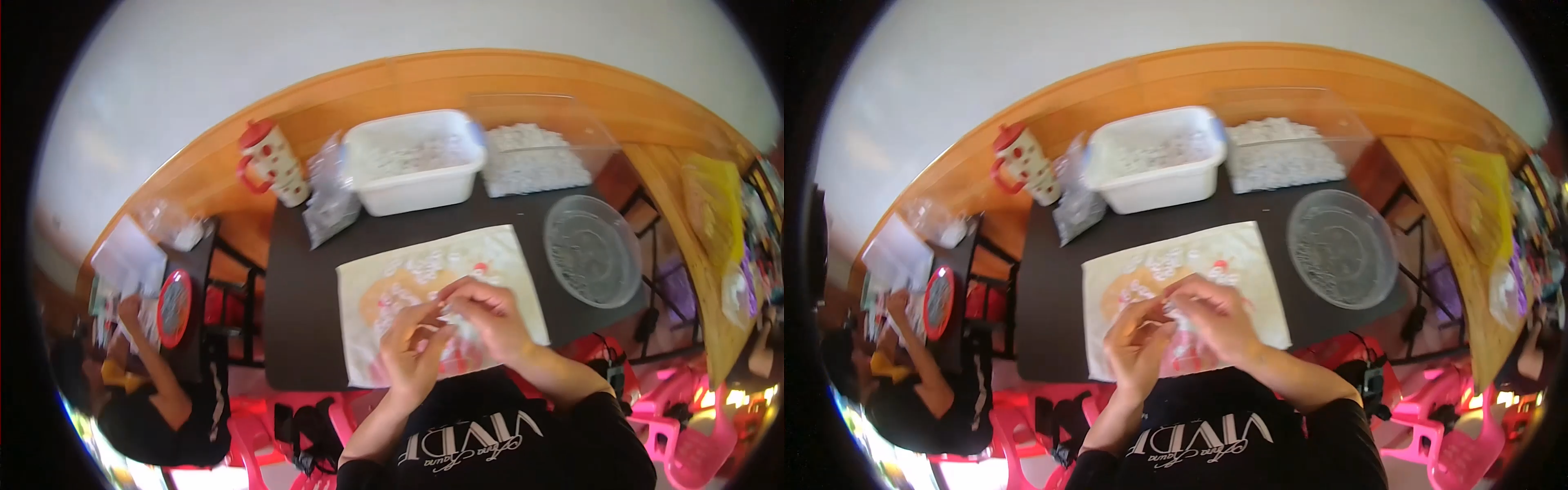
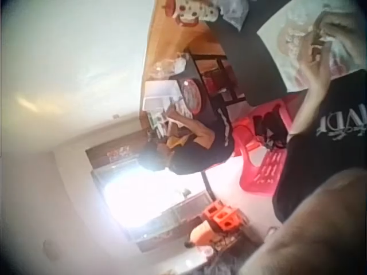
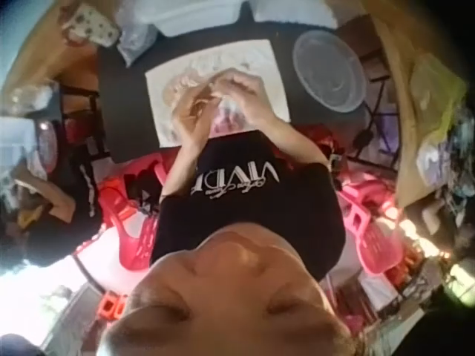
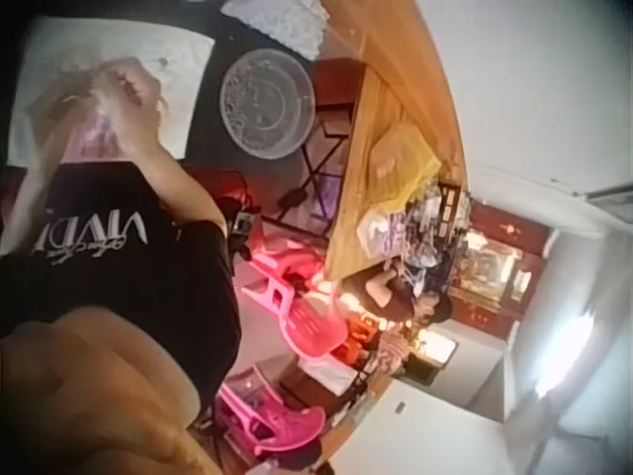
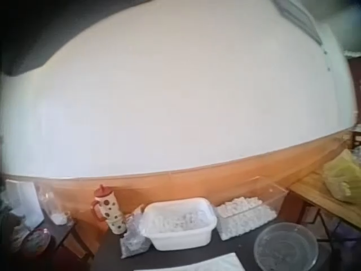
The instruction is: Inspecting and sorting small white plastic rings on a patterned cloth at a workstation.
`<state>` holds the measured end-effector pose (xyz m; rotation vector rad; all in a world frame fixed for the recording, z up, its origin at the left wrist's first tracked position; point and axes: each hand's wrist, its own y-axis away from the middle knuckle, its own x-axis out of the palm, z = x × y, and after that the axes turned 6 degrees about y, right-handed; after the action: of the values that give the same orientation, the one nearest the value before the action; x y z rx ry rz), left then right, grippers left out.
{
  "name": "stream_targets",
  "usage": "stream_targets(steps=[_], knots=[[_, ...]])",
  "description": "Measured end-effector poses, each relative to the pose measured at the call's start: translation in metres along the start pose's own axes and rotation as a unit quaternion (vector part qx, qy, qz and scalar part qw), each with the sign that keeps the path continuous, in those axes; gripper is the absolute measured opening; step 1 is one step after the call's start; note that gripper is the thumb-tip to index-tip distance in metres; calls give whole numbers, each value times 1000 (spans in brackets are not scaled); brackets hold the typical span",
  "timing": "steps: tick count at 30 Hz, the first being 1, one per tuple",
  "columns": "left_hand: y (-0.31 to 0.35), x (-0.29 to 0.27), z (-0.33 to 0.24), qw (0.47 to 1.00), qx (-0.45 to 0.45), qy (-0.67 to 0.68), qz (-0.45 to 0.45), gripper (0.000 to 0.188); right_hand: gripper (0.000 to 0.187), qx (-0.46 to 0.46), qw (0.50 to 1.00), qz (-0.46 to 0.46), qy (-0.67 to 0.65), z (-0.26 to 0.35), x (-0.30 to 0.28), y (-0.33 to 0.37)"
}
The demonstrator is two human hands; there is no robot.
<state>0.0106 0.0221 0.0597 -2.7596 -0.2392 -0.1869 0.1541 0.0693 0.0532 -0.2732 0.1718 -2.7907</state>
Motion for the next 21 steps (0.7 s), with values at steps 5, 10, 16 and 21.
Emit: stream_targets(steps=[5,10,16,21], knots=[[16,-4,29,1000,4,-7,-19,16,9,-71,996,7,51,-7,-10,18],[23,-4,39,998,-49,45,23,11,16,-202,889,-51,407,31,-116,25],[30,-12,46,996,-75,38,4,13,11,51,741,-65,666,58,-248,60],[32,-4,52,996,-86,30,-6,15,11,55,720,-39,690,45,-230,65]])
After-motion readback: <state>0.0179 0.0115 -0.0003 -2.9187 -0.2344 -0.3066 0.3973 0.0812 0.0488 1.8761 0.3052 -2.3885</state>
